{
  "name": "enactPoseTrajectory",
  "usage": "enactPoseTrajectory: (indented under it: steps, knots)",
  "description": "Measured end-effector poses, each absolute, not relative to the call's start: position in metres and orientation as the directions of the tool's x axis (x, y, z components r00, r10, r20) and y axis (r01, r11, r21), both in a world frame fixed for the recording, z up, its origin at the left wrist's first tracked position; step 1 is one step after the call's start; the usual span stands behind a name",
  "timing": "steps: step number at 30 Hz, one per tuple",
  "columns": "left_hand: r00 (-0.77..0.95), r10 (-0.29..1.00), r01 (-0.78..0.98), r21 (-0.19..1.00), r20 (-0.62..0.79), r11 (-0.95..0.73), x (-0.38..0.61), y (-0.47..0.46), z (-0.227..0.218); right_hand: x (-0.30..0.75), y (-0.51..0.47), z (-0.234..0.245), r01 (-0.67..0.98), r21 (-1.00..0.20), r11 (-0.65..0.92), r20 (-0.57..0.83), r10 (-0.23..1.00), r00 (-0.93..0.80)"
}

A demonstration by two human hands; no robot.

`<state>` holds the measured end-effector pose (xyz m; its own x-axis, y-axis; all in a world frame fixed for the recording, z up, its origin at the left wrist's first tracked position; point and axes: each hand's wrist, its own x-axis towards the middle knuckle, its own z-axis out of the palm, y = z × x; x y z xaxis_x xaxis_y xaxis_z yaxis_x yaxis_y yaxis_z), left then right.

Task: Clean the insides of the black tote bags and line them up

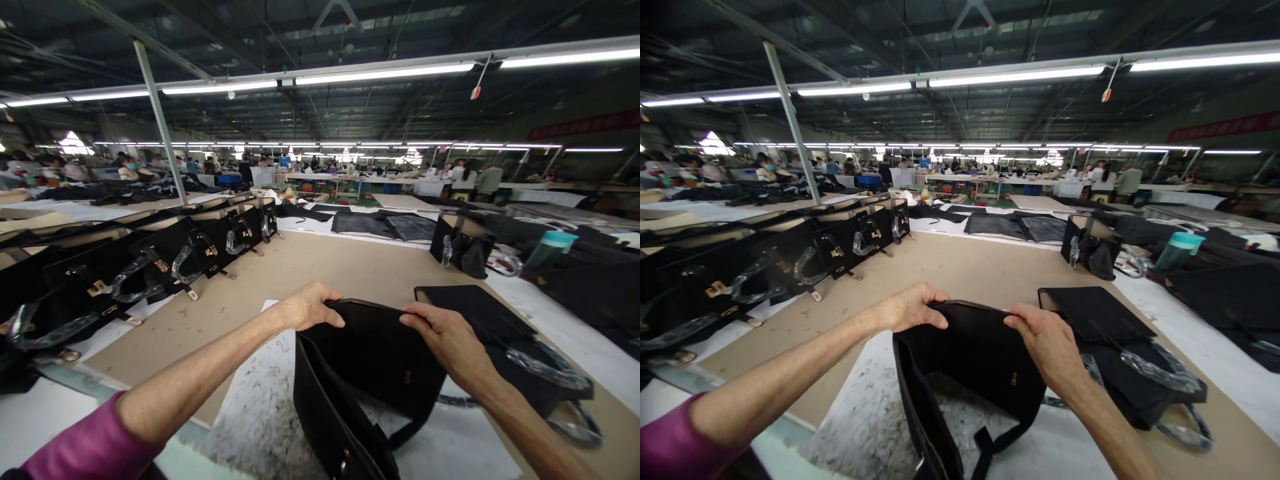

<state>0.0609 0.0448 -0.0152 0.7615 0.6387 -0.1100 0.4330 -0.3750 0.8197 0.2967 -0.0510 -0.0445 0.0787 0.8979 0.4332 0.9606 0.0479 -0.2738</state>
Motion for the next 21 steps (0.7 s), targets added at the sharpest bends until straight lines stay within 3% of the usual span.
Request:
enactPoseTrajectory:
  steps: [11, 21]
  knots:
    - [0.752, 0.648, 0.413, 0.854, -0.124, -0.316, 0.059, 0.036, -0.009, 0.279, -0.048, -0.033, 0.984, -0.155, 0.088, 0.416, 0.909, -0.016]
    - [0.743, 0.656, 0.433, 0.843, -0.133, -0.320, 0.060, 0.033, -0.007, 0.249, -0.034, -0.025, 0.975, -0.166, 0.151, 0.375, 0.923, -0.079]
